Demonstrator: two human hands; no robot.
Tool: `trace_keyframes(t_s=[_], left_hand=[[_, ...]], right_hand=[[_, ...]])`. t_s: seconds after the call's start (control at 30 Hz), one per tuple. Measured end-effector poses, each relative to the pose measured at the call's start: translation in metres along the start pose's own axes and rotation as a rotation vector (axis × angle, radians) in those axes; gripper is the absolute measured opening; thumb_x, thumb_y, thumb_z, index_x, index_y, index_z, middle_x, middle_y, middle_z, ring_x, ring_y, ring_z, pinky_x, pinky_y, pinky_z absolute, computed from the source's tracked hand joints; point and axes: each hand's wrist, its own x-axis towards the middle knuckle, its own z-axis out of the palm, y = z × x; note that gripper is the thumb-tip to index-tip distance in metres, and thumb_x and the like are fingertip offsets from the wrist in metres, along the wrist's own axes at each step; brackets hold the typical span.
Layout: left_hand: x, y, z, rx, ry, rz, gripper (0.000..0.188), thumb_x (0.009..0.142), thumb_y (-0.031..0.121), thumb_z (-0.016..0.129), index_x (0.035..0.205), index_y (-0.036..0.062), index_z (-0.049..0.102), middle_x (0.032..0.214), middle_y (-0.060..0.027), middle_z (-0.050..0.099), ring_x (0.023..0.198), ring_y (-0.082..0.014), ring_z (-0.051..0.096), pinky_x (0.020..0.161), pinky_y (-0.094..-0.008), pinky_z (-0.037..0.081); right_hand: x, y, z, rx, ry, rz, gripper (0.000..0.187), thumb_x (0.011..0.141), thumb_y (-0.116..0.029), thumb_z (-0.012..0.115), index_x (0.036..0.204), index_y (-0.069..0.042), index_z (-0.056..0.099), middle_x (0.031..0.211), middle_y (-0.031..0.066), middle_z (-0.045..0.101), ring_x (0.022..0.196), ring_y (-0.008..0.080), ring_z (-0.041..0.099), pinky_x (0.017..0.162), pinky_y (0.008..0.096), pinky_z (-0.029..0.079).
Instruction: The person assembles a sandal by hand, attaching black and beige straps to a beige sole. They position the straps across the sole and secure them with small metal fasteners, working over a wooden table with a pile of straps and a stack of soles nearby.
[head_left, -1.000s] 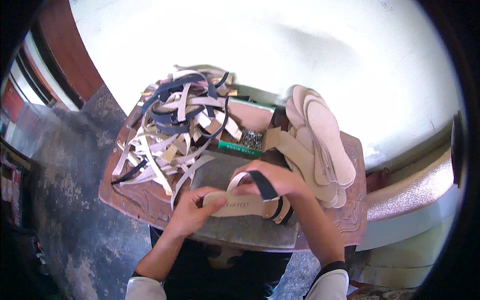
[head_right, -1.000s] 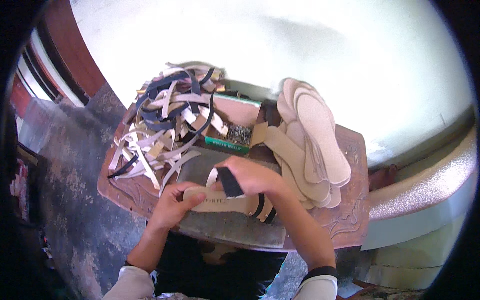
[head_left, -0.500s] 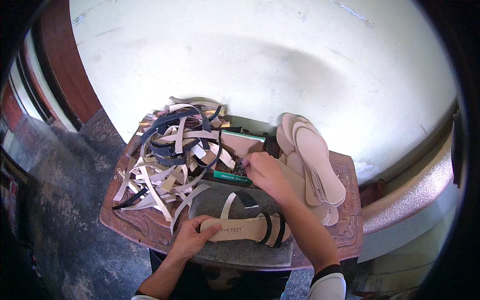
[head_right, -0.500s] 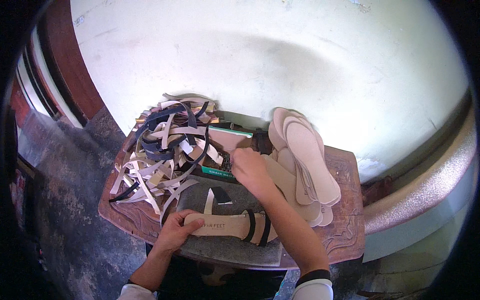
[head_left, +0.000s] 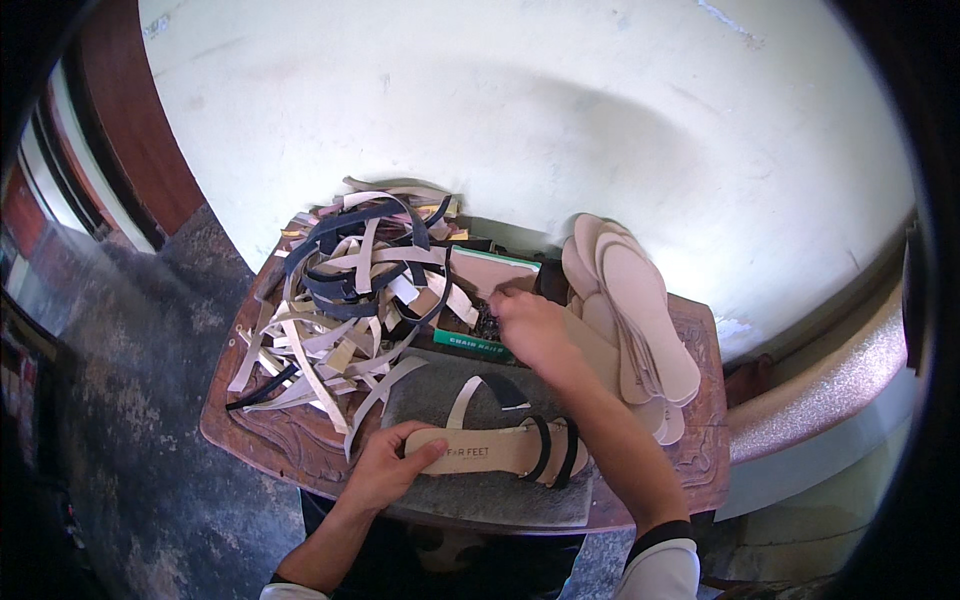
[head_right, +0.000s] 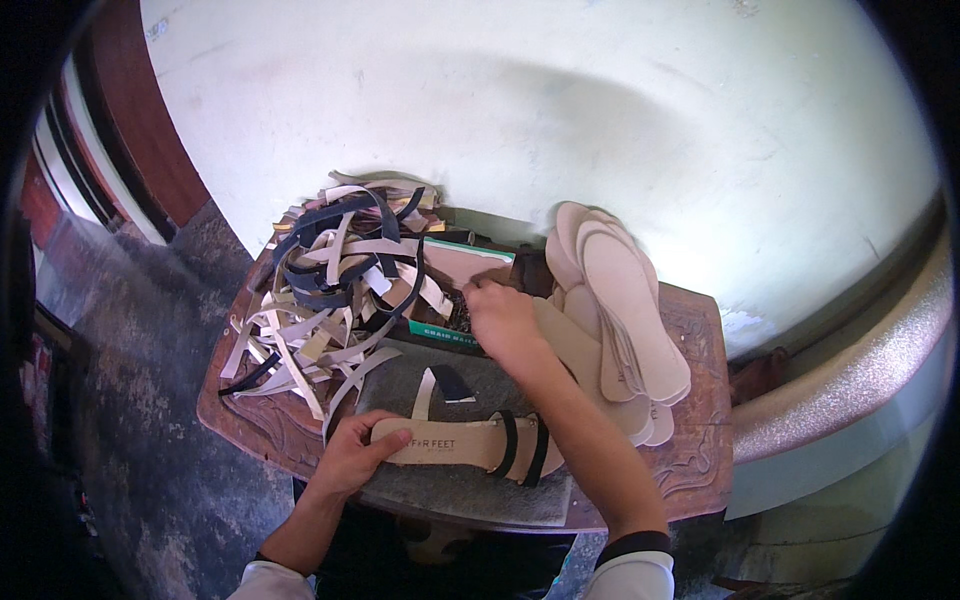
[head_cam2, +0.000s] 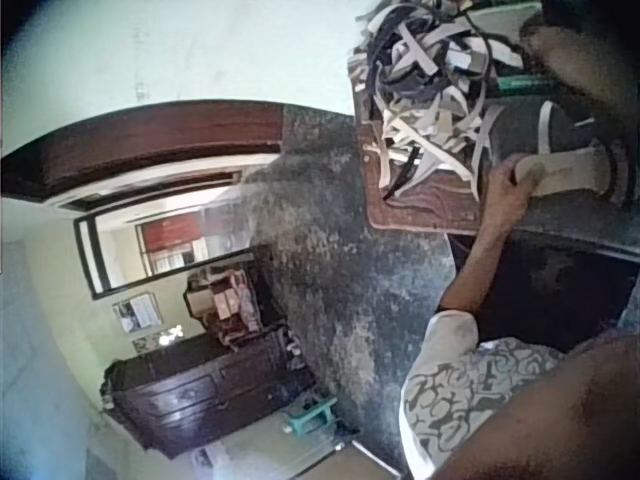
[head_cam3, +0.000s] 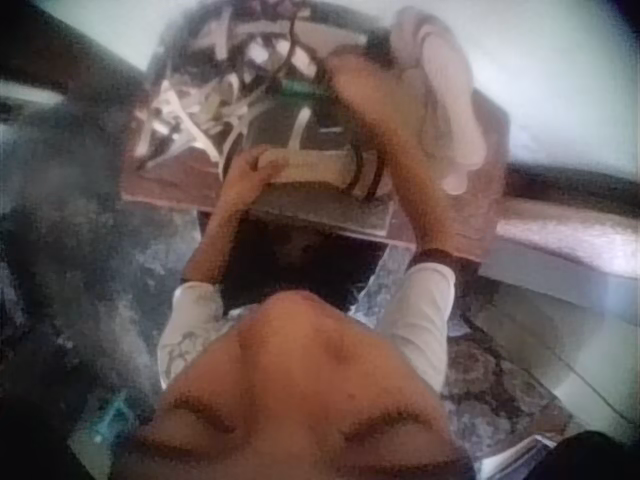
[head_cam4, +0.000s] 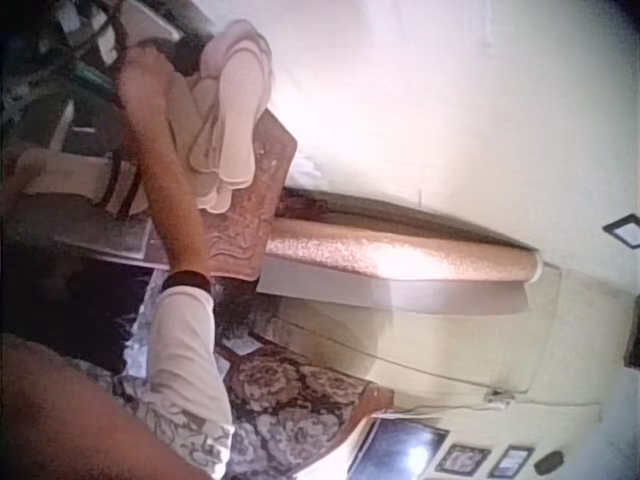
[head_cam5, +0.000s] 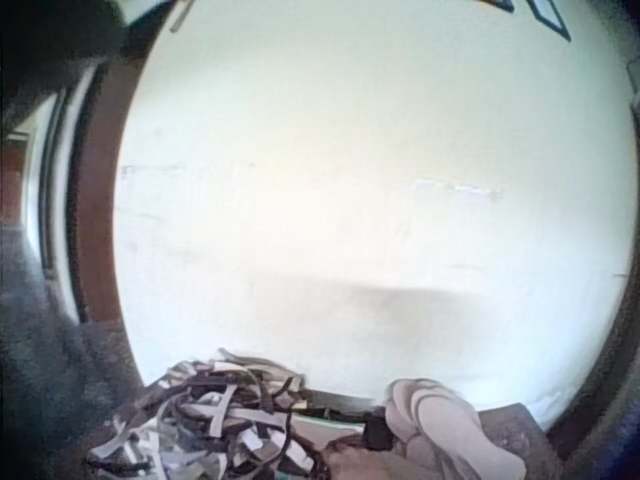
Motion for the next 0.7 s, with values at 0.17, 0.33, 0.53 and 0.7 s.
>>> trace_keyframes(t_s=[0.17, 0.33, 0.53, 0.7], left_hand=[[-0.001, 0.001, -0.001, 0.040, 0.016, -0.023, 0.022, 0.090, 0.018, 0.068, 0.104, 0.0010, 0.066, 0.088, -0.0047, 0.067, 0.081, -0.0100, 0.061, 0.074, -0.0260, 0.049], [-0.003, -0.004, 0.003, 0.018, 0.034, 0.011, 0.021, 0.090, 0.015, 0.067, 0.105, 0.0012, 0.066, 0.089, -0.0037, 0.067, 0.082, -0.0093, 0.061, 0.075, -0.0254, 0.049], [0.000, -0.005, 0.002, -0.018, 0.053, 0.047, 0.020, 0.089, 0.013, 0.067, 0.105, 0.0005, 0.066, 0.090, -0.0033, 0.067, 0.083, -0.0081, 0.060, 0.075, -0.0246, 0.049], [0.000, -0.005, 0.005, -0.041, 0.056, 0.046, 0.020, 0.089, 0.013, 0.067, 0.104, -0.0003, 0.065, 0.090, -0.0026, 0.066, 0.083, -0.0069, 0.059, 0.074, -0.0235, 0.048]], right_hand=[[-0.005, 0.013, -0.024, 0.387, -0.029, -0.037, 0.016, 0.077, -0.009, 0.063, 0.092, -0.003, 0.061, 0.087, 0.0169, 0.066, 0.082, 0.0315, 0.066, 0.069, 0.0398, 0.051], [-0.045, 0.009, -0.053, 0.679, 0.013, 0.161, 0.017, 0.075, -0.009, 0.069, 0.089, -0.002, 0.062, 0.080, 0.0093, 0.066, 0.072, 0.0167, 0.063, 0.065, 0.0306, 0.049], [-0.116, -0.045, -0.078, 0.695, 0.008, 0.198, 0.018, 0.075, -0.009, 0.076, 0.091, -0.005, 0.068, 0.080, 0.0068, 0.067, 0.071, 0.0147, 0.063, 0.063, 0.0287, 0.049], [-0.129, -0.066, -0.062, 0.712, 0.022, -0.019, 0.014, 0.078, -0.009, 0.073, 0.091, -0.008, 0.068, 0.083, 0.0099, 0.067, 0.073, 0.0232, 0.065, 0.066, 0.0325, 0.050]])
